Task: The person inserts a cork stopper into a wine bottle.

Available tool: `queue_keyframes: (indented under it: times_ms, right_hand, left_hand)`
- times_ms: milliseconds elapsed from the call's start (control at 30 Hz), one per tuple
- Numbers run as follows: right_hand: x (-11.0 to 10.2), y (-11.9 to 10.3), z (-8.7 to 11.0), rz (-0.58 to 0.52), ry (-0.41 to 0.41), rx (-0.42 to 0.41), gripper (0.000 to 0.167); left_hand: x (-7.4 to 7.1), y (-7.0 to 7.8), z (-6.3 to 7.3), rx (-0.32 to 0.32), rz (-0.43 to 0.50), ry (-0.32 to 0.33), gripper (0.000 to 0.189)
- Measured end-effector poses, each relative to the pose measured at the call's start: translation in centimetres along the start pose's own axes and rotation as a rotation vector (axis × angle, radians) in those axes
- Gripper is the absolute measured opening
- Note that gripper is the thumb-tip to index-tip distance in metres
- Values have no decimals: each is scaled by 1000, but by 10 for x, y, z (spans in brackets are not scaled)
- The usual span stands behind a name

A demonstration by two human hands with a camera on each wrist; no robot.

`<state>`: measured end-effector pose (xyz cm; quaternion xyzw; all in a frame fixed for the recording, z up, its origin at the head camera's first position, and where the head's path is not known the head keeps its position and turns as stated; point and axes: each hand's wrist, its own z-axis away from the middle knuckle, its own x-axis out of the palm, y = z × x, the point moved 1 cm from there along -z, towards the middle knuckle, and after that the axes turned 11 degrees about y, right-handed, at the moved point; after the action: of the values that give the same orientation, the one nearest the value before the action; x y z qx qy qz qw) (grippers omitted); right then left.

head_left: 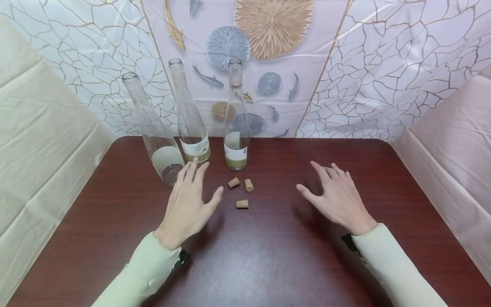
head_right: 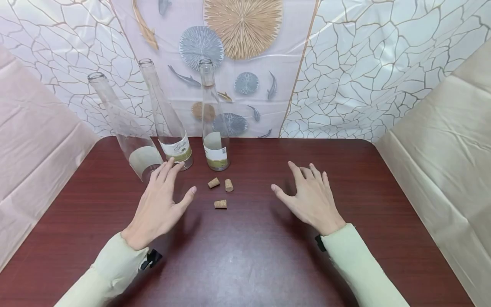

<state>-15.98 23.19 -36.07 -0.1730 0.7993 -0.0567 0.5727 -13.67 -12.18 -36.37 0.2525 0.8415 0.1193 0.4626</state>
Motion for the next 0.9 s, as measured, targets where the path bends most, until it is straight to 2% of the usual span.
queue_keyframes:
  times_ms: [133,300,600,767,900]
  right_hand:
    - [8,-3,-7,-23,23,-22,73]
    - [19,-10,-17,-65,40,-42,56]
    - [42,-28,-36,-147,73,-132,34]
    - [56,-41,-49,-217,6,-145,31]
    - [68,-51,-57,-263,-72,-141,31]
  left_hand:
    - [8,-1,-9,31,70,75,55]
    - [18,2,-26,55,176,103,45]
    - [31,12,-68,101,335,171,64]
    - [35,15,-90,112,410,183,70]
    - [37,18,-106,82,442,175,74]
